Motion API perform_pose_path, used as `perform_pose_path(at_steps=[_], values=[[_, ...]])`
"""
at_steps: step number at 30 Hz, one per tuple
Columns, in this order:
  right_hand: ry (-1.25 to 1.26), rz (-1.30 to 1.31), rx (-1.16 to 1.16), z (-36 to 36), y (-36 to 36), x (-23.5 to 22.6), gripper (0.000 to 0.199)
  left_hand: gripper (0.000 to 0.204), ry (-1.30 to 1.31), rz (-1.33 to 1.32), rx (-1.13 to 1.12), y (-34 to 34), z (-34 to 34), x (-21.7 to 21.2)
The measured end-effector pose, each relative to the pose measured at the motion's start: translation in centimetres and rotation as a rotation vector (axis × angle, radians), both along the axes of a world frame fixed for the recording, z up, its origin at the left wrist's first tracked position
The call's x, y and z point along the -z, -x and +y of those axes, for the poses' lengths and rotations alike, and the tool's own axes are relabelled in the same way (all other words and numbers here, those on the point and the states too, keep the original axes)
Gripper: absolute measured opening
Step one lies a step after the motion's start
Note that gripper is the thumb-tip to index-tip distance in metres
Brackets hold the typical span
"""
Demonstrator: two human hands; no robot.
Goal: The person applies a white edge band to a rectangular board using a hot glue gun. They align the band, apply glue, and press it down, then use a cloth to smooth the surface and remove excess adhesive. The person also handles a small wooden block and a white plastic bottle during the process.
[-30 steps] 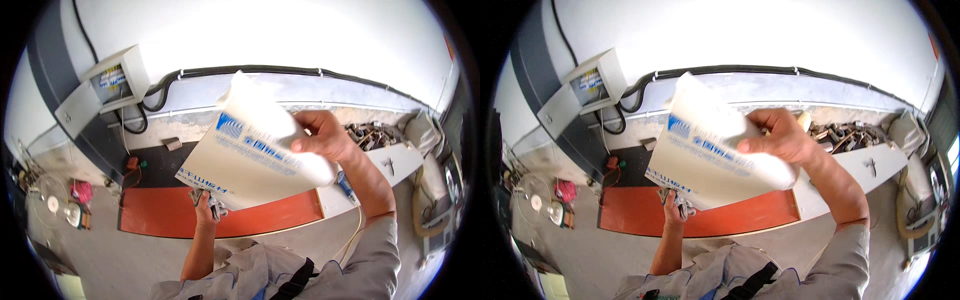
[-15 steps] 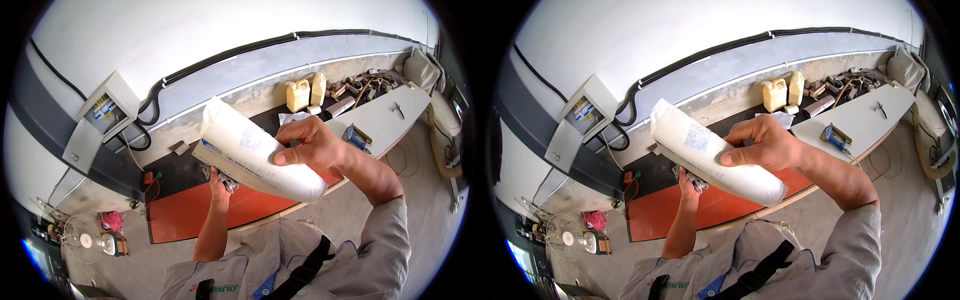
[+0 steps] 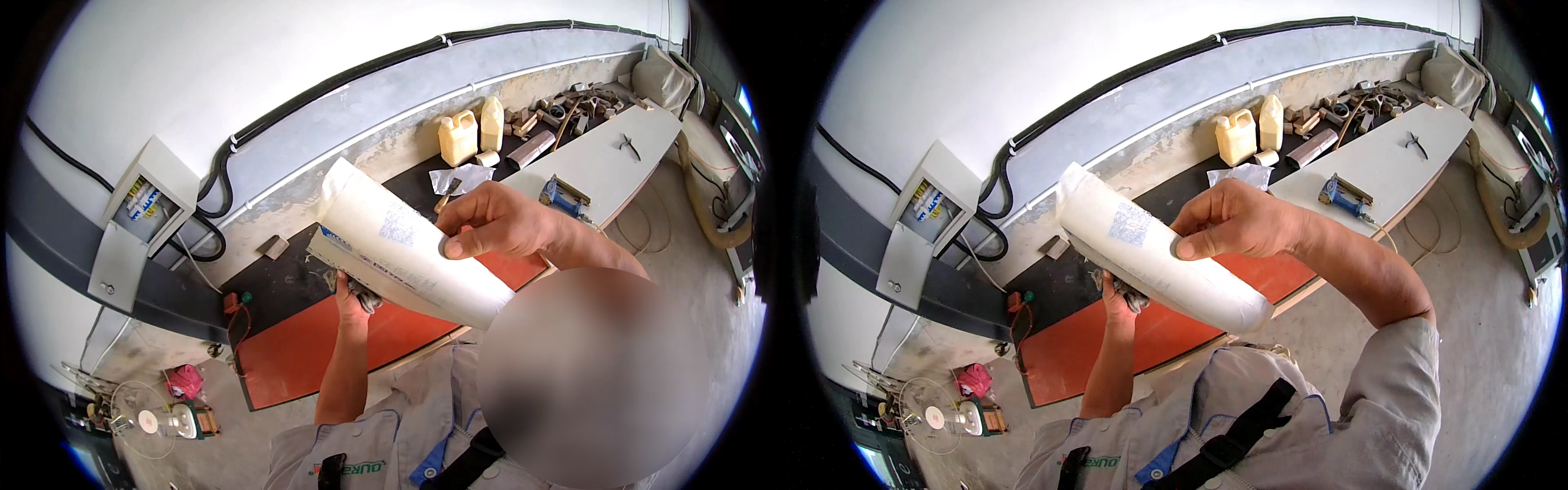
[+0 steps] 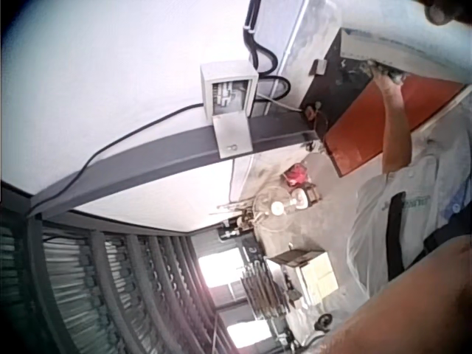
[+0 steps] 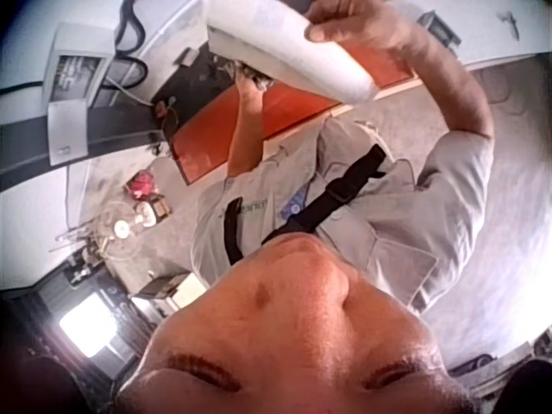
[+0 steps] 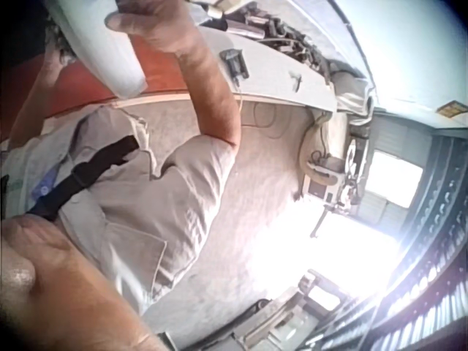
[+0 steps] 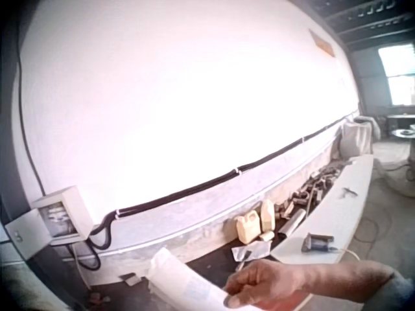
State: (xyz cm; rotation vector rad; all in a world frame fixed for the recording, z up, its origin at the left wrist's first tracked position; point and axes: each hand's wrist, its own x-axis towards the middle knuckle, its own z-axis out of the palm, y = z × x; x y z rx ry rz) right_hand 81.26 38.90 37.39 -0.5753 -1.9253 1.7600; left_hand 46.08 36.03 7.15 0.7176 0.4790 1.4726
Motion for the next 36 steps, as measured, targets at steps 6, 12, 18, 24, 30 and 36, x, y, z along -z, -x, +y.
perform_pose_path(at_steps=[6, 12, 18, 24, 30, 36], values=[[-0.174, -0.076, 0.087, 0.5, 0.0, 0.5, 0.054, 0.064, 0.084, -0.027, -0.280, -0.7, -0.5, -1.4], [-0.111, -0.030, 0.247, 0.4, 0.6, 0.7, 0.057, 0.054, 0.071, 0.073, -0.370, 4.6, -3.1, -1.0], [-0.175, 0.201, 0.637, 0.0, 1.1, 1.4, 0.063, 0.038, 0.186, 0.165, -0.809, 0.3, -6.3, -8.8], [-0.393, 0.122, 0.836, 0.9, 0.5, 2.5, 0.075, 0.039, 0.046, 0.407, -1.020, -2.0, -10.3, -14.0], [-0.360, 0.213, 0.909, 0.8, 1.3, 3.1, 0.078, 0.043, 0.019, 0.471, -1.103, -4.2, -11.9, -15.4], [-0.363, 0.259, 0.846, 1.2, -0.1, 4.4, 0.076, 0.043, 0.048, 0.456, -1.012, -4.2, -12.1, -16.1]])
